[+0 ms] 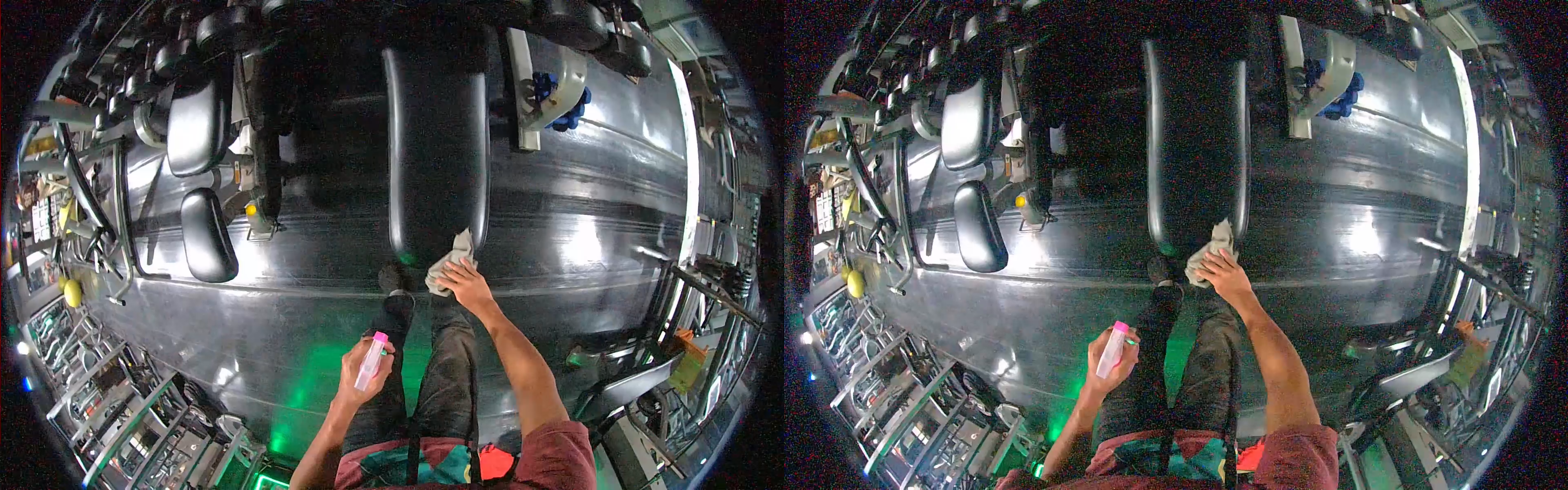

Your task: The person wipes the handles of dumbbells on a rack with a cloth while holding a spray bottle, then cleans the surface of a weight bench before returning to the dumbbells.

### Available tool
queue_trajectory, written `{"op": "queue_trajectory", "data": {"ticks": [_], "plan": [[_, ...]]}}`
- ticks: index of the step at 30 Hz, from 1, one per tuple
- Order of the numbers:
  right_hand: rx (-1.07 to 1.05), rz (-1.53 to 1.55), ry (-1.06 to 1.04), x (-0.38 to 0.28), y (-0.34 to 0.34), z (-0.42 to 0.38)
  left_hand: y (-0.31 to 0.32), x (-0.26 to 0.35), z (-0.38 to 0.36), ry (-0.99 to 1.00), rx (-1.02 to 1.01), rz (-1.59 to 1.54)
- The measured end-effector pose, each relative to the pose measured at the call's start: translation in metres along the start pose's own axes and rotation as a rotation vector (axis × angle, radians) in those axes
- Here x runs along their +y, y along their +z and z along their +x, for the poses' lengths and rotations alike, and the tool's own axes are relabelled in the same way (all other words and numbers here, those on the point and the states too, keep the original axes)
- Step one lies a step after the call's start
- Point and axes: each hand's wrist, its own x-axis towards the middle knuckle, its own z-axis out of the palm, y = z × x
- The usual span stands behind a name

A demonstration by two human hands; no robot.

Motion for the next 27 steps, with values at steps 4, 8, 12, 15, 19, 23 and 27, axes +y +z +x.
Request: {"op": "queue_trajectory", "data": {"ticks": [4, 8, 12, 15, 19, 23, 27], "plan": [[-0.179, 0.357, 0.170, -0.001, -0.038, 0.005, 0.002, 0.010, 0.001, -0.173, 0.037, -0.084], [0.276, 0.979, 0.475, 0.020, -0.058, 0.070, 0.004, 0.009, 0.003, -0.143, 0.035, -0.067], [0.534, 1.036, 0.518, 0.086, -0.098, 0.182, 0.007, 0.017, 0.007, -0.161, 0.108, -0.116], [0.780, 1.020, 0.651, 0.121, -0.148, 0.263, 0.014, 0.007, 0.010, -0.161, 0.200, -0.125], [0.932, 0.804, 0.545, 0.181, -0.165, 0.350, 0.021, 0.015, 0.019, -0.177, 0.271, -0.126], [0.623, 0.579, 0.699, 0.192, -0.198, 0.388, 0.031, 0.019, 0.028, -0.195, 0.311, -0.157], [0.502, 0.408, 0.636, 0.215, -0.184, 0.416, 0.050, 0.022, 0.050, -0.293, 0.439, -0.374]]}}
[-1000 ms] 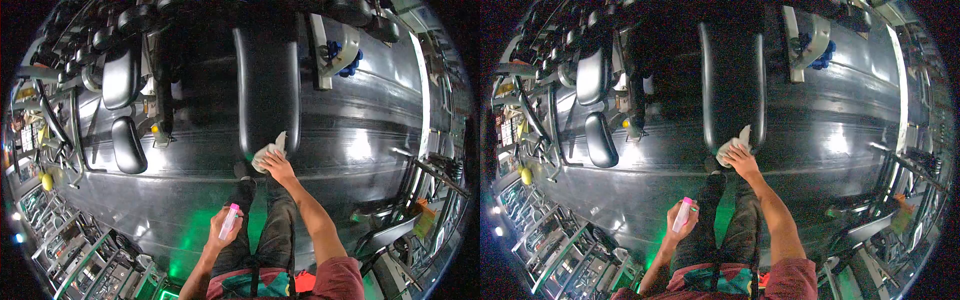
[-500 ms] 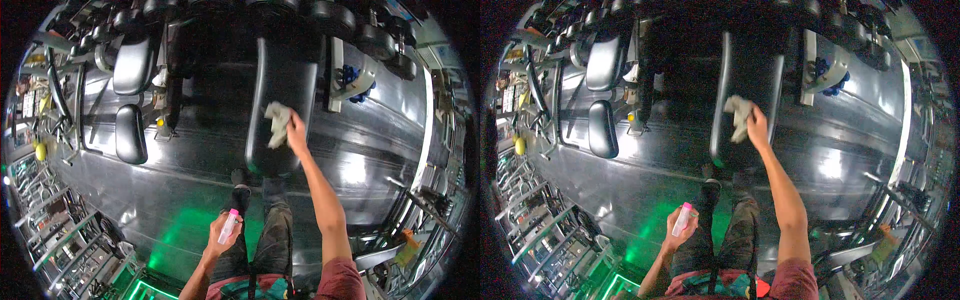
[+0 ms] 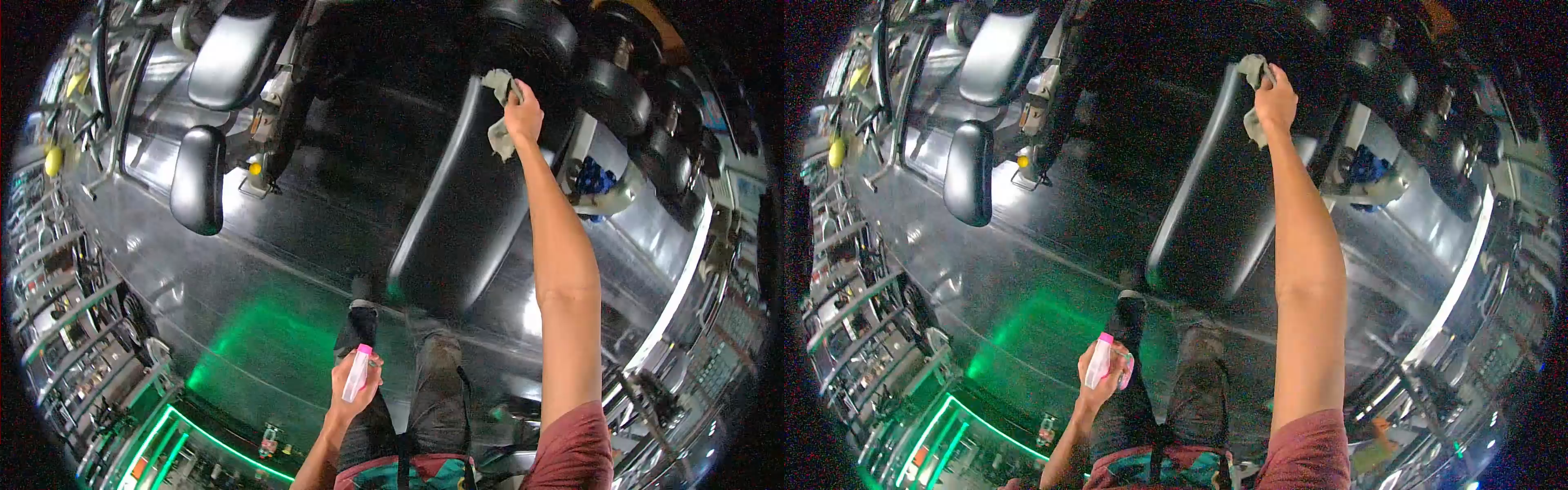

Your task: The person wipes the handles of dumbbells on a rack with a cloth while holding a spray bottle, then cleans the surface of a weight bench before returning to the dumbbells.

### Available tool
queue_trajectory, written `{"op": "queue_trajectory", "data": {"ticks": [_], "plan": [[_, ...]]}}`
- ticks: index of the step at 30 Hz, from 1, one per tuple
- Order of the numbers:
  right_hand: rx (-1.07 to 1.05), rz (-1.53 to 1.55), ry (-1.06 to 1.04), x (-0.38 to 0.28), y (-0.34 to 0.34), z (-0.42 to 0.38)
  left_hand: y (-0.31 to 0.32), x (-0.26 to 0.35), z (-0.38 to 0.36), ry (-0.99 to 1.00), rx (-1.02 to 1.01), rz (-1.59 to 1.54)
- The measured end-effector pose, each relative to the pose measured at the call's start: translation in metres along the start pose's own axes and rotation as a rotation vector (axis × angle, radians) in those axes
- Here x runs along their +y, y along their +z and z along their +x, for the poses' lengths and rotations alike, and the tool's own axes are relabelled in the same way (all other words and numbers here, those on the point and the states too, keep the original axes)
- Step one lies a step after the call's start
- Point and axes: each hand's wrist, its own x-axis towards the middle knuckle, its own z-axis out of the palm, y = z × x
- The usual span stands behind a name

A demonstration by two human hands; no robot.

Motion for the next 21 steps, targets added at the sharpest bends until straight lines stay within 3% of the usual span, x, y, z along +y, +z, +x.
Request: {"op": "queue_trajectory", "data": {"ticks": [5, 7, 9, 11, 13, 15, 17, 19, 21], "plan": [[-0.115, -0.156, -0.285, 0.006, 0.022, 0.013, 0.023, 0.012, 0.014, 0.104, 0.045, 0.102], [-0.091, -0.476, -0.648, 0.018, 0.042, 0.005, 0.026, 0.006, 0.015, 0.138, 0.042, 0.143], [-0.047, -0.401, -0.577, 0.019, 0.051, -0.014, 0.029, -0.007, 0.014, 0.024, 0.059, -0.030], [-0.131, -0.278, -0.664, 0.012, 0.050, -0.036, 0.027, -0.005, 0.016, 0.041, 0.058, -0.006], [-0.239, -0.426, -0.770, 0.021, 0.068, -0.075, 0.024, -0.002, 0.017, 0.064, 0.062, 0.021], [-0.327, -0.303, -0.840, 0.019, 0.068, -0.122, 0.018, 0.002, 0.016, -0.056, 0.072, -0.033], [-0.361, -0.279, -0.742, 0.011, 0.068, -0.172, 0.002, 0.000, 0.013, -0.057, -0.006, 0.018], [-0.490, -0.303, -0.707, 0.015, 0.072, -0.230, -0.004, 0.002, 0.009, -0.024, 0.109, -0.229], [-0.607, -0.288, -0.710, 0.014, 0.064, -0.288, -0.012, 0.013, 0.012, -0.025, 0.078, -0.177]]}}
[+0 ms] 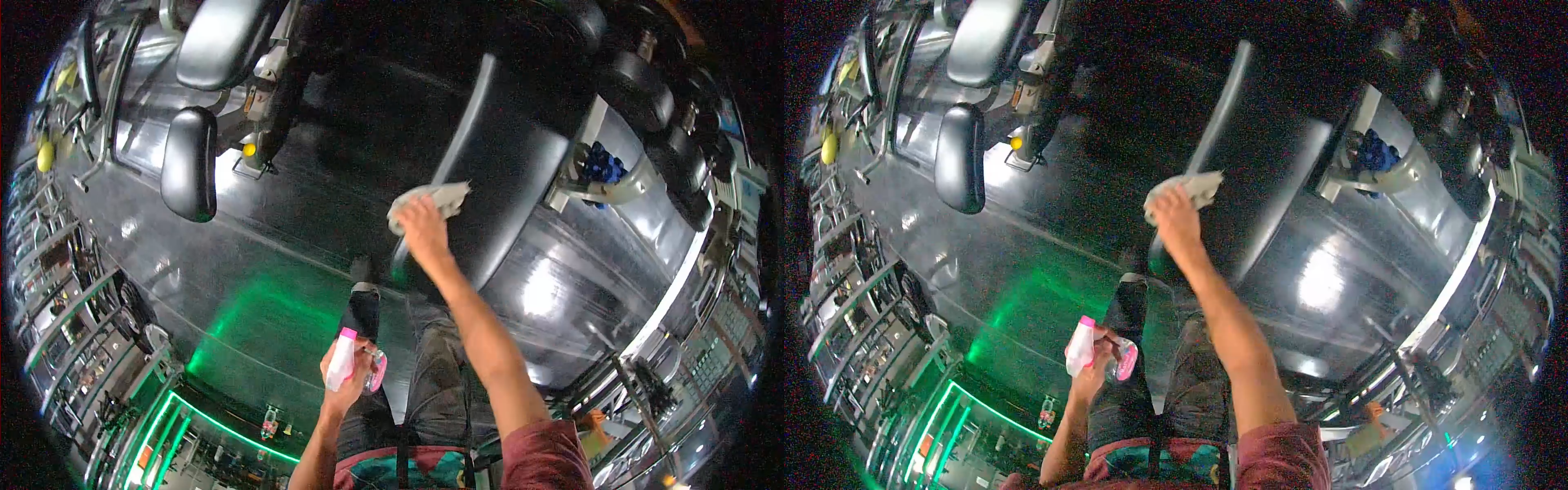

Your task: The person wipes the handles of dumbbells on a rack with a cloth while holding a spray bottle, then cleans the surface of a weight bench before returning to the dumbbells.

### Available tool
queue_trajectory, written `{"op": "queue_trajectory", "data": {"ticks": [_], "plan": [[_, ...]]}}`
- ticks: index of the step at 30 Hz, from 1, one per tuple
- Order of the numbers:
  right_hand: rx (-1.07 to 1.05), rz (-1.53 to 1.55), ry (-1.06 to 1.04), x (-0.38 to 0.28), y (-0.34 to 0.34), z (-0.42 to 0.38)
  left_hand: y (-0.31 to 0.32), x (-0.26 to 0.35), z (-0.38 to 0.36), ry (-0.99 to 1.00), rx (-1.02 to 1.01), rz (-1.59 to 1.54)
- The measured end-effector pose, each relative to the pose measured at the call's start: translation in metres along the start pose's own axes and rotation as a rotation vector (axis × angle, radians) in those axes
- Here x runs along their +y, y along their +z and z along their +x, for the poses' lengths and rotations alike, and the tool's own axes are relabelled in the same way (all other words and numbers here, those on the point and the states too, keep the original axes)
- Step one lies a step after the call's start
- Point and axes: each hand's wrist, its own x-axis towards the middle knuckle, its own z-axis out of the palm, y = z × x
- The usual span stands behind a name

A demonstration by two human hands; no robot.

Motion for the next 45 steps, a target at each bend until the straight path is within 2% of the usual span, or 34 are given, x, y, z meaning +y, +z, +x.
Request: {"op": "queue_trajectory", "data": {"ticks": [2, 4, 5, 7, 9, 10, 12, 13, 16, 18, 20, 22, 24, 25, 27, 28, 30, 32, 34, 36, 38, 39, 41, 42, 44, 45], "plan": [[0.008, 0.080, -0.024, -0.033, 0.027, -0.033, -0.012, 0.000, 0.001, 0.035, -0.061, 0.073], [-0.068, 0.072, -0.039, -0.062, 0.042, -0.065, -0.022, -0.002, -0.002, -0.017, -0.060, 0.128], [-0.124, 0.090, -0.052, -0.073, 0.050, -0.080, -0.026, -0.002, -0.002, 0.021, -0.084, 0.162], [-0.100, 0.026, -0.115, -0.090, 0.073, -0.111, -0.034, -0.003, -0.005, 0.057, -0.133, 0.208], [-0.061, 0.000, -0.117, -0.102, 0.095, -0.142, -0.040, -0.007, -0.010, -0.034, -0.113, 0.117], [-0.124, -0.023, -0.109, -0.104, 0.100, -0.158, -0.044, -0.009, -0.011, -0.036, -0.130, 0.127], [-0.204, -0.060, -0.093, -0.095, 0.107, -0.190, -0.055, -0.014, -0.011, 0.048, -0.214, 0.276], [-0.245, -0.038, -0.032, -0.086, 0.108, -0.205, -0.061, -0.015, -0.013, -0.024, -0.252, 0.271], [-0.357, -0.087, 0.063, -0.042, 0.091, -0.247, -0.057, -0.010, -0.015, -0.014, -0.254, 0.245], [-0.112, -0.201, 0.044, -0.003, 0.092, -0.278, -0.053, -0.009, -0.016, 0.007, -0.281, 0.241], [-0.222, -0.249, 0.360, 0.029, 0.056, -0.282, -0.050, -0.011, -0.018, 0.021, -0.297, 0.231], [-0.026, -0.121, 0.673, 0.056, -0.001, -0.263, -0.048, -0.014, -0.018, 0.019, -0.325, 0.259], [0.207, 0.325, 1.107, 0.084, -0.009, -0.262, -0.040, -0.012, -0.021, 0.012, -0.338, 0.286], [0.213, 0.328, 1.112, 0.093, -0.007, -0.259, -0.036, -0.011, -0.022, 0.004, -0.340, 0.311], [0.642, 0.541, 1.326, 0.107, 0.015, -0.258, -0.030, -0.010, -0.024, 0.025, -0.359, 0.335], [0.770, 0.633, 1.190, 0.108, 0.045, -0.268, -0.028, -0.010, -0.024, 0.044, -0.376, 0.351], [0.732, 0.645, 1.302, 0.065, 0.054, -0.264, -0.024, -0.009, -0.025, 0.048, -0.392, 0.333], [1.035, 1.190, 1.432, 0.018, 0.084, -0.259, -0.020, -0.006, -0.024, -0.012, -0.376, 0.314], [1.095, 1.710, 1.675, -0.046, 0.056, -0.241, -0.015, 0.000, -0.022, -0.010, -0.373, 0.331], [0.890, 2.031, 1.651, -0.068, 0.126, -0.241, -0.014, 0.001, -0.021, -0.013, -0.371, 0.348], [0.944, 2.644, 1.510, -0.090, 0.210, -0.229, -0.016, -0.004, -0.019, -0.017, -0.370, 0.354], [0.943, 2.649, 1.511, -0.087, 0.199, -0.218, -0.014, -0.002, -0.018, -0.018, -0.369, 0.359], [1.031, 2.771, 1.855, -0.068, 0.142, -0.189, -0.009, 0.003, -0.017, -0.054, -0.355, 0.355], [1.035, 2.771, 1.857, -0.067, 0.120, -0.183, -0.006, 0.005, -0.016, -0.055, -0.357, 0.357], [1.387, 2.172, 2.175, -0.065, 0.072, -0.168, -0.001, 0.007, -0.011, -0.052, -0.369, 0.332], [1.813, 2.185, 1.970, -0.064, 0.006, -0.149, 0.002, 0.008, -0.011, -0.051, -0.371, 0.334]]}}
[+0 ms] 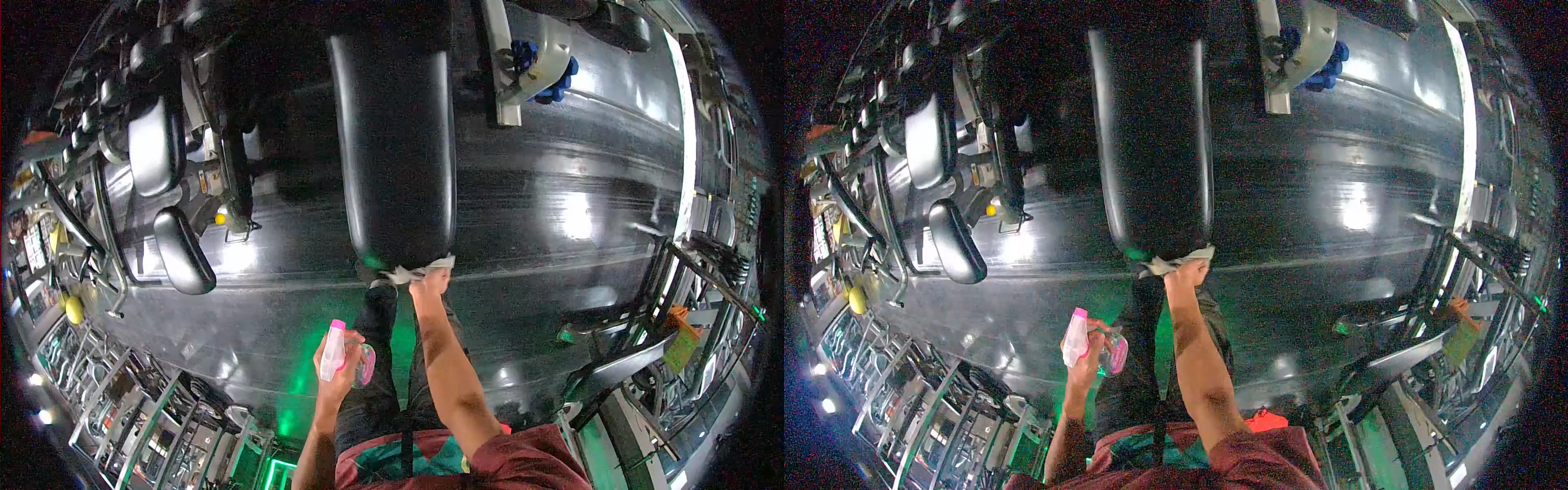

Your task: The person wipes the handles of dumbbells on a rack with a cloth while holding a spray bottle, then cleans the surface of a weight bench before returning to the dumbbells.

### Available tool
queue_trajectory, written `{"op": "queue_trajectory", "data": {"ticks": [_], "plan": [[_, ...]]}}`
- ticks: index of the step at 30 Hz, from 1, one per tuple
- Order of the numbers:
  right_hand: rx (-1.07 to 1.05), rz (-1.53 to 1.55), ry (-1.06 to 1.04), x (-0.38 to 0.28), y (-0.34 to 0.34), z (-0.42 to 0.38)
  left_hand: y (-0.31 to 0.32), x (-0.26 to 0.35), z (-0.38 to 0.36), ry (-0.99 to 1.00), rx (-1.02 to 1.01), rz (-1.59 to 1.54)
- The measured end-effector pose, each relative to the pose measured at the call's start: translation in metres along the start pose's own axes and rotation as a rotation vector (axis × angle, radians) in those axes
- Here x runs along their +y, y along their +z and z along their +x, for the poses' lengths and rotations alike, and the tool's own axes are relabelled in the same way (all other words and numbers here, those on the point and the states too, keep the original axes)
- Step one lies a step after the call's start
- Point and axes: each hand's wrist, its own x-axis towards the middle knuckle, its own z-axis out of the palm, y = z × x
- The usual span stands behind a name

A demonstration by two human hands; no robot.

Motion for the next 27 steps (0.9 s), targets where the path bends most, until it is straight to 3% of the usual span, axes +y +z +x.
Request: {"op": "queue_trajectory", "data": {"ticks": [1, 3, 4, 5, 7, 10, 11, 13, 17, 20, 23, 24, 27], "plan": [[0.001, 0.003, 0.001, 0.002, -0.002, 0.015, 0.003, 0.000, 0.001, 0.032, 0.004, -0.027], [-0.130, -0.529, -0.759, 0.002, -0.012, 0.059, 0.005, -0.001, 0.002, 0.060, 0.002, -0.053], [-0.194, -0.694, -0.908, -0.005, 0.000, 0.051, 0.006, -0.003, 0.003, 0.036, -0.005, -0.028], [-0.192, -0.695, -0.911, -0.010, 0.011, 0.051, 0.008, -0.003, 0.004, 0.010, -0.009, -0.004], [-0.381, -1.015, -1.307, -0.017, 0.034, 0.053, 0.011, -0.001, 0.006, -0.012, -0.013, 0.014], [-0.670, -1.064, -1.308, -0.032, 0.072, 0.044, 0.013, 0.000, 0.008, -0.033, -0.012, 0.023], [-0.761, -1.133, -1.428, -0.037, 0.082, 0.037, 0.013, 0.000, 0.008, -0.036, -0.014, 0.012], [-0.707, -1.247, -1.642, -0.037, 0.081, 0.040, 0.012, 0.001, 0.011, -0.026, -0.018, 0.044], [-0.912, -1.631, -1.680, -0.043, -0.007, 0.035, 0.011, 0.009, 0.018, 0.031, -0.019, 0.018], [-0.989, -1.840, -1.474, -0.036, -0.066, 0.030, 0.009, 0.009, 0.018, 0.008, -0.016, 0.014], [-0.944, -1.771, -1.055, -0.033, -0.080, 0.020, 0.008, 0.011, 0.018, 0.028, -0.028, -0.052], [-0.941, -1.767, -1.061, -0.036, -0.076, 0.022, 0.009, 0.010, 0.018, 0.032, -0.032, -0.053], [-0.826, -1.354, -1.296, -0.051, -0.023, 0.003, 0.009, 0.012, 0.019, 0.020, -0.036, -0.063]]}}
